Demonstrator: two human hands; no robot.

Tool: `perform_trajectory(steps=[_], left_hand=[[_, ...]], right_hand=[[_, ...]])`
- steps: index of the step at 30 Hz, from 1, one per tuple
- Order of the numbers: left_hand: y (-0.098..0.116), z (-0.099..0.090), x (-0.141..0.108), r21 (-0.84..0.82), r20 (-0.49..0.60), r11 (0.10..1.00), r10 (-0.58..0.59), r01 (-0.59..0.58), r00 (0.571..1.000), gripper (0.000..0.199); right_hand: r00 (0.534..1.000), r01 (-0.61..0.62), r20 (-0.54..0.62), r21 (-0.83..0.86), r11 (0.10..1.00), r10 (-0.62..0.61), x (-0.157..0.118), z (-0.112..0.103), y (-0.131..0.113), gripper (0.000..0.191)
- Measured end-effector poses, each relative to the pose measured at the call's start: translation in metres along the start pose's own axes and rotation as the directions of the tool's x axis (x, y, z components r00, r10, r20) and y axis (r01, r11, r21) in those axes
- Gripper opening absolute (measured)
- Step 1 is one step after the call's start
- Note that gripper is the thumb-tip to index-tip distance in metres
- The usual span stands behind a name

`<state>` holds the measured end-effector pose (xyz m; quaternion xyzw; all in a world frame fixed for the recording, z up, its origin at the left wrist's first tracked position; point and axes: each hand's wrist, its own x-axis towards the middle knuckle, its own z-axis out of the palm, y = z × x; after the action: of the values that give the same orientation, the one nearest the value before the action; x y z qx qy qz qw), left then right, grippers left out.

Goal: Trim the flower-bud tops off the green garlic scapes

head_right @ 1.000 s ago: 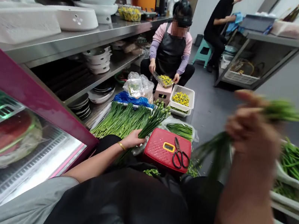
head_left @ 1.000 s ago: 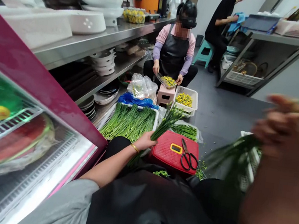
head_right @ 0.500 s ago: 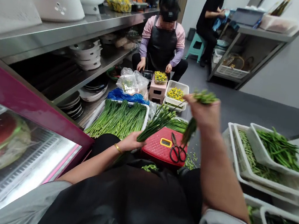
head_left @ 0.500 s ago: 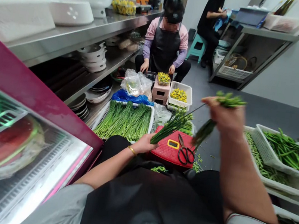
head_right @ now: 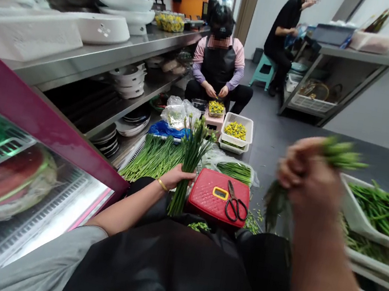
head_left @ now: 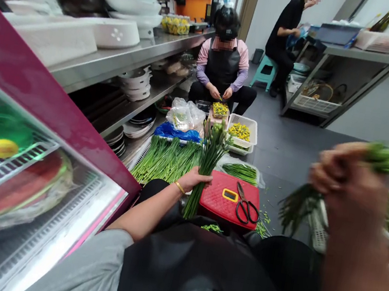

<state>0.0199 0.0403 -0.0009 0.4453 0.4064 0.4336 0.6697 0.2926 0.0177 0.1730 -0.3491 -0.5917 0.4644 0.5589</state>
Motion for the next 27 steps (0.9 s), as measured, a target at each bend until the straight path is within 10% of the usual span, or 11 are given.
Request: perform_trajectory(steps=[4,7,19,27], left_hand=[[0.031,0.010,0.003,-0.082,0.104,0.993,0.098,-0.090,0.990,0.043],[0.047,0.014,-0.003,-0.076,0.148,0.994,0.093,-0.082,0.985,0.045],[0.020,0.027,-0.024,0.042,0.084,0.999,-0.013,0.009,0.996,0.052],[0.013,0.017,-0.030,-0.110,0.303,0.984,-0.101,0.141,0.947,0.060]], right_hand=[[0.970,-0.242,0.063,0.251,0.937,0.233,0.010,0.069,0.035,0.044],[0.979,-0.202,0.051,0.201,0.959,0.195,0.016,0.091,0.042,0.038],[0.991,-0.093,-0.095,0.016,0.996,0.094,0.050,0.083,0.034,0.039],[0.993,-0.111,0.019,-0.186,0.976,0.116,0.060,0.060,0.037,0.036]])
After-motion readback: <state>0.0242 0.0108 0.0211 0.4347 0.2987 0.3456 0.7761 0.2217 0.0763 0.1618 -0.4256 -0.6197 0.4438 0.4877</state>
